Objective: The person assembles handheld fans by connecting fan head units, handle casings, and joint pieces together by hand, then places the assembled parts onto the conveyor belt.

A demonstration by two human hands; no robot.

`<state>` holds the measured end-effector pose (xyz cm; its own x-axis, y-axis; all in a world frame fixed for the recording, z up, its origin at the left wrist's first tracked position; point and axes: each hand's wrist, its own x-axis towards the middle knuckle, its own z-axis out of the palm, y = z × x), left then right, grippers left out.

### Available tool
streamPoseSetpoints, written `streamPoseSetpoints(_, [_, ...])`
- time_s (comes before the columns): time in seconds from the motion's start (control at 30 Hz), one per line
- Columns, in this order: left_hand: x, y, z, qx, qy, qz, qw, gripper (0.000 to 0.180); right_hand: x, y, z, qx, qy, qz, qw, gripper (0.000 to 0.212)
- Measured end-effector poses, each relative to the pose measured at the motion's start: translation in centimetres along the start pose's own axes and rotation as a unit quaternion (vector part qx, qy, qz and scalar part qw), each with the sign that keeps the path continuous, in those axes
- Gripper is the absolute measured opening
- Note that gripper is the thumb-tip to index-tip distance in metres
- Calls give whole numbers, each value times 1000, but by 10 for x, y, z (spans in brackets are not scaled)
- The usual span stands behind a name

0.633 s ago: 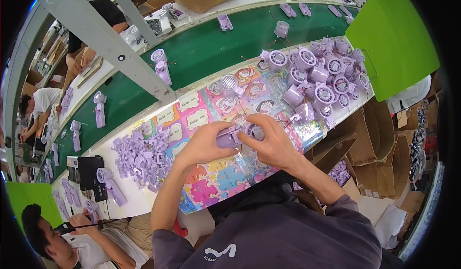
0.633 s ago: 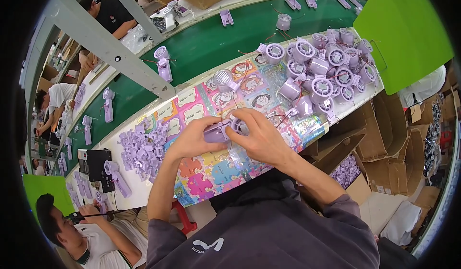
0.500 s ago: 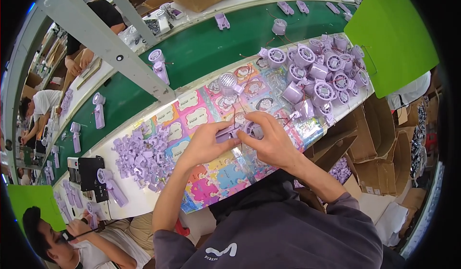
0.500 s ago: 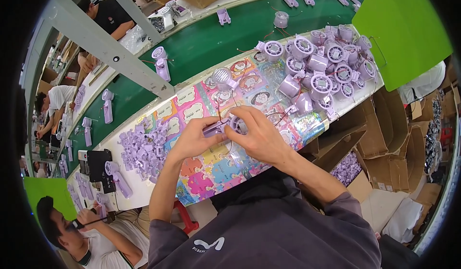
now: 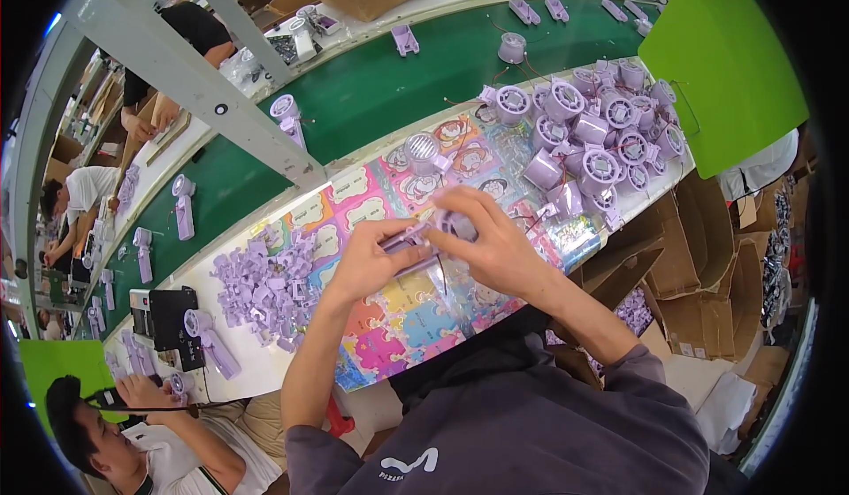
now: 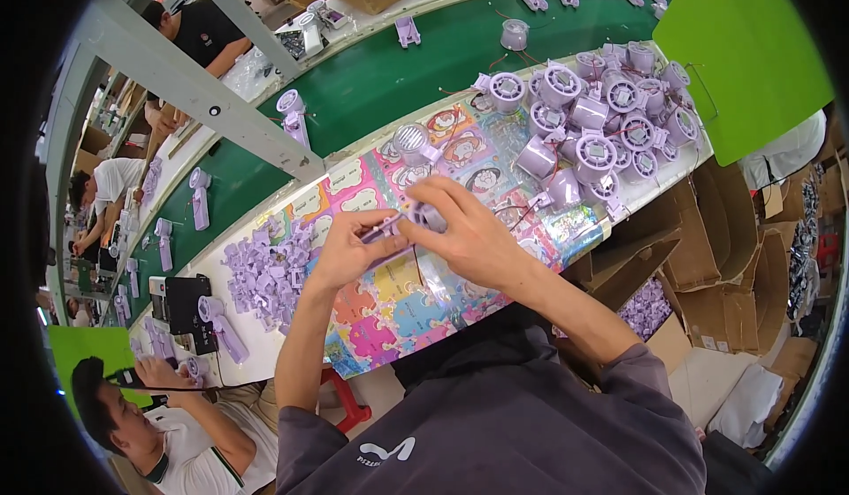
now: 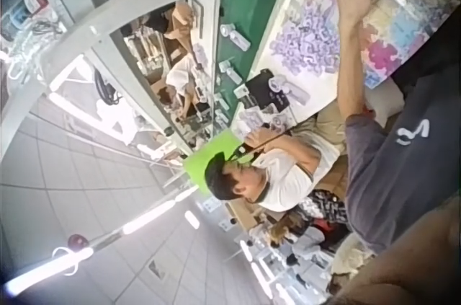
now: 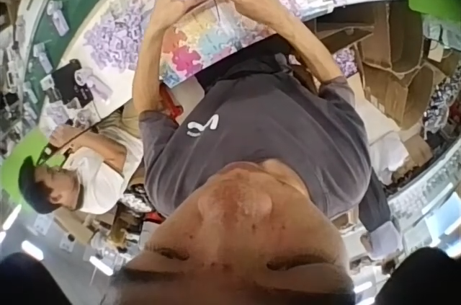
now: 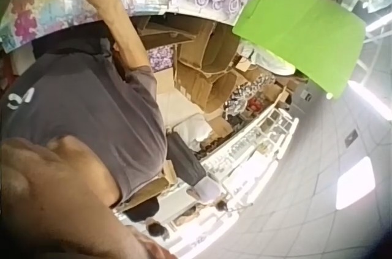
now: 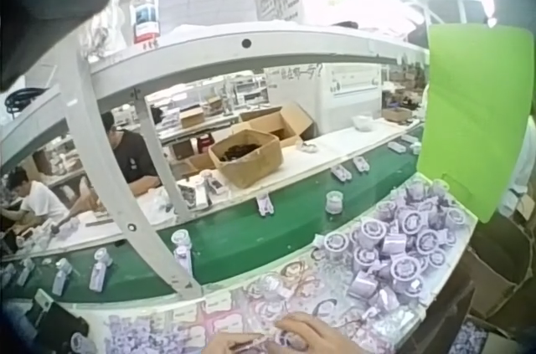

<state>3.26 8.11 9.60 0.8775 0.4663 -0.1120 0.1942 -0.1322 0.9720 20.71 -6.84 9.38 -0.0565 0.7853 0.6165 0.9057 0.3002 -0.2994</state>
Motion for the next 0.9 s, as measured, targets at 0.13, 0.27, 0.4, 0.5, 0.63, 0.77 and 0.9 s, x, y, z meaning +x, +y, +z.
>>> streamPoseSetpoints(0.13, [45,-3,-14,57,170,-12,984,25,-12,15,16,4,140,143,980,65])
streamPoseSetpoints(0.27, [131,-36,-60,67,343,-30,936,39,-57,11,57,161,28,343,925,49])
streamPoseSetpoints(0.4, [212,-83,-103,110,418,-154,888,50,-59,11,62,37,-7,158,987,40])
streamPoseSetpoints(0.5, [246,-107,-122,76,416,-198,884,53,-57,15,60,57,-42,182,981,40])
streamPoseSetpoints(0.63, [259,-122,-112,240,600,-113,754,54,-51,15,60,47,-58,185,980,37])
streamPoseSetpoints(0.77, [214,-66,-49,313,487,124,806,42,-55,20,58,46,-52,197,978,36])
streamPoseSetpoints(0.9, [155,-51,8,306,237,201,900,35,-55,19,60,59,5,185,981,31])
